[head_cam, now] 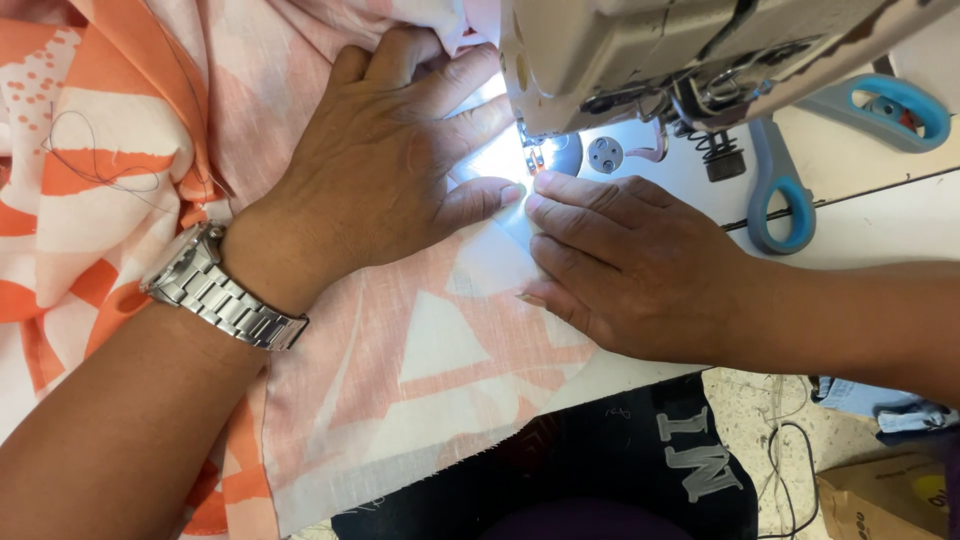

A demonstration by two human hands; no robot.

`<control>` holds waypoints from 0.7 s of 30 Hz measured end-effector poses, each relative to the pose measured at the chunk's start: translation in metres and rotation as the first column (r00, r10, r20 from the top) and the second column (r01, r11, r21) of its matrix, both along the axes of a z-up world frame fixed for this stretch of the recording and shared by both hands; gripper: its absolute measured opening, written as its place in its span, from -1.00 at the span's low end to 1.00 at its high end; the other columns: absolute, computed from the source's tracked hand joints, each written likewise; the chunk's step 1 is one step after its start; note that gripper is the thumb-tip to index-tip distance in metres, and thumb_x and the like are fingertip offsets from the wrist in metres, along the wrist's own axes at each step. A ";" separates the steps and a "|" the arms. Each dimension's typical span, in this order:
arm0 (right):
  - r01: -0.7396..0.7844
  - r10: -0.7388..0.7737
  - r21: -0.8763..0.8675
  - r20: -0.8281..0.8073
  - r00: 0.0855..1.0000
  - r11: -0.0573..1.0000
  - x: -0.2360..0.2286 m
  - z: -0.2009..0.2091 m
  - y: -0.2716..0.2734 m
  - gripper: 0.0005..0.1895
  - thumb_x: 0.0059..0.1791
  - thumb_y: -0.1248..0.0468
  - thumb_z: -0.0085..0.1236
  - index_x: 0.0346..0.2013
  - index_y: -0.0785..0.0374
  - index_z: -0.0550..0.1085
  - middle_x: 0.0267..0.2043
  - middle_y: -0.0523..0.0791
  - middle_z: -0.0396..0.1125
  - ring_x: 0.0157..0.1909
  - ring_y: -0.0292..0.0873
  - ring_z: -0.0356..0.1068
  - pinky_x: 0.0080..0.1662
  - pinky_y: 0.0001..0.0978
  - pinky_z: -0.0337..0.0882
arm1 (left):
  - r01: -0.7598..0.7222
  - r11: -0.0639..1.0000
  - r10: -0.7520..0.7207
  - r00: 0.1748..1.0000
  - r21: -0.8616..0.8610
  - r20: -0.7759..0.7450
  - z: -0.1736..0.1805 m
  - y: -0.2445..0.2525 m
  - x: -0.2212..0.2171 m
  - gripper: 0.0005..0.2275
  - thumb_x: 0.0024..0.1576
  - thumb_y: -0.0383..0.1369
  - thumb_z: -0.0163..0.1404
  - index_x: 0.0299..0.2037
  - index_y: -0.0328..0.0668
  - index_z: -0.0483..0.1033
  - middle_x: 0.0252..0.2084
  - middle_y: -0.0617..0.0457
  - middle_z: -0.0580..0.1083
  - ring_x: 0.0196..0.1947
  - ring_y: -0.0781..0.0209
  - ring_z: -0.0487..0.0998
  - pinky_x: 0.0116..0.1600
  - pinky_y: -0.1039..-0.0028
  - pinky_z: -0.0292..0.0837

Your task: Sewing fabric using an industrial sewing machine and trimming threads with scissors

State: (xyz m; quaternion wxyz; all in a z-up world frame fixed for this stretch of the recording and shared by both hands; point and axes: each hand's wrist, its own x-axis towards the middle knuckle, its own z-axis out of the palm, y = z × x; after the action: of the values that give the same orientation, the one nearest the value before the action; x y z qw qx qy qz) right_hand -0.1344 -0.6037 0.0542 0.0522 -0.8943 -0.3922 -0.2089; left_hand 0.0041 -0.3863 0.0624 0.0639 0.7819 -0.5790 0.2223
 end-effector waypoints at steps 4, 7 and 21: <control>-0.016 0.016 0.012 0.002 1.000 1.000 0.000 0.000 0.000 -0.67 0.12 0.11 0.23 -0.09 0.37 0.49 0.08 0.02 0.35 0.24 0.08 0.39 0.10 -0.17 0.42 | -0.006 1.000 0.006 1.000 0.008 -0.023 -0.001 0.001 0.000 -0.61 0.22 0.12 0.04 -0.08 -0.02 0.48 0.10 0.12 0.43 -0.05 -0.09 0.35 -0.22 0.09 0.29; -0.018 0.018 0.024 -0.012 1.000 1.000 0.000 -0.003 0.000 -0.67 0.12 0.12 0.23 -0.09 0.37 0.49 0.10 0.03 0.35 0.24 0.08 0.39 0.10 -0.16 0.42 | -0.006 1.000 0.006 1.000 0.002 -0.003 -0.003 0.001 0.000 -0.62 0.23 0.11 0.04 -0.11 0.00 0.47 0.10 0.13 0.43 -0.05 -0.06 0.35 -0.21 0.11 0.29; -0.011 0.012 0.032 -0.028 1.000 0.999 0.001 -0.004 -0.001 -0.67 0.11 0.14 0.22 -0.05 0.39 0.49 0.12 0.03 0.34 0.22 0.07 0.39 0.09 -0.14 0.42 | -0.004 1.000 0.004 1.000 0.001 0.006 -0.001 0.002 0.001 -0.62 0.24 0.12 0.02 -0.09 0.01 0.48 0.13 0.11 0.43 -0.05 -0.07 0.36 -0.22 0.11 0.29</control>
State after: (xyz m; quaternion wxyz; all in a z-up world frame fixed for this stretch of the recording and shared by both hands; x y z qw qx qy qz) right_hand -0.1338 -0.6044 0.0503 0.0731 -0.8939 -0.3934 -0.2021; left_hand 0.0048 -0.3846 0.0616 0.0614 0.7824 -0.5777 0.2245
